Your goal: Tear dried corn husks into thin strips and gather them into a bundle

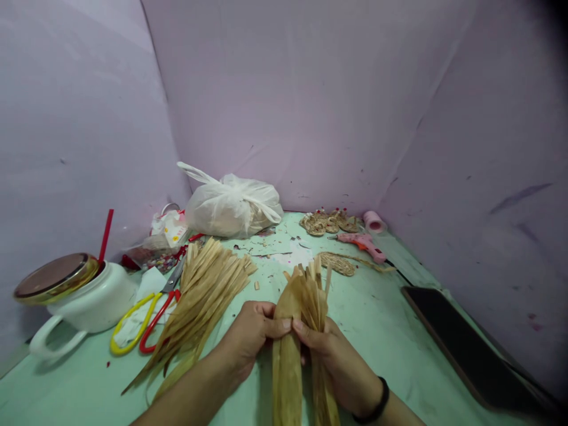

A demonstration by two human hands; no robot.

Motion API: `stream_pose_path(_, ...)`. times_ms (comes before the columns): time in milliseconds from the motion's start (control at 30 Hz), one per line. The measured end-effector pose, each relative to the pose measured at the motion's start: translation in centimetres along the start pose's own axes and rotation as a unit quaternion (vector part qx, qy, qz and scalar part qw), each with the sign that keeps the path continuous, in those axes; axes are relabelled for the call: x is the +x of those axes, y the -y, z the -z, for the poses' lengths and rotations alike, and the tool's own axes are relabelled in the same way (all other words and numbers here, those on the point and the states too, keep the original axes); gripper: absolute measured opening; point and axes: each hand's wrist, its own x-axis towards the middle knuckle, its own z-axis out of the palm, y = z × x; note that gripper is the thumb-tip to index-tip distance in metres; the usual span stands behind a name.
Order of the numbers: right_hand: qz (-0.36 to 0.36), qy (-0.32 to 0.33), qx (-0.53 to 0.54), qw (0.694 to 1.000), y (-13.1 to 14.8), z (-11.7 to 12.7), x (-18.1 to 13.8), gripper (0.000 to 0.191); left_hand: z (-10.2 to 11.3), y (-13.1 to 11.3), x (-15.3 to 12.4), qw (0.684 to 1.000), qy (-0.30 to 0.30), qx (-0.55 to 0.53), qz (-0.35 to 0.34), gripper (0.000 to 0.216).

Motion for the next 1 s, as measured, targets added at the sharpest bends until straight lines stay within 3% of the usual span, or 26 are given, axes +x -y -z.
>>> stream_pose_path(133, -0.044, 0.045, 0.067, 0.996, 0.8, 0.1, -0.1, 0.029, 0.9, -0.2, 0.5, 0.999, -0.032, -0.023, 0.019, 0.026)
stream_pose_path(400, -0.065, 0.021, 0.219, 0.973, 3.4, 3.1, 0.3, 0.015, 2.8, -1.7, 1.0, 0.991, -0.055, -0.120, 0.009, 0.007)
stream_pose_path(500, -0.028, 0.055, 0.275, 0.959, 5.7, 4.8, -0.7, 0.017, 3.2, -2.5, 1.1, 0.990, -0.057, -0.131, 0.011, 0.009)
stream_pose_path(700, 0.119, 0.098, 0.337, 0.929, 9.1, 7.6, -3.0, 0.010, 3.9, -3.3, 1.4, 0.989, -0.090, -0.113, 0.014, 0.008)
stream_pose_path(833, 0.093, 0.034, 0.257, 0.961, 7.7, 6.2, -2.2, 0.023, 3.2, -2.8, 1.2, 0.993, -0.089, -0.076, 0.008, 0.009)
stream_pose_path(933, 0.027, -0.072, 0.137, 0.988, 4.5, 3.4, -0.7, 0.033, 1.9, -1.7, 0.8, 0.997, -0.073, 0.033, -0.013, 0.013)
stream_pose_path(1000, -0.018, -0.094, 0.054, 0.994, 2.2, 1.7, 0.2, 0.034, 1.0, -0.9, 0.5, 0.988, -0.074, 0.129, -0.031, 0.021)
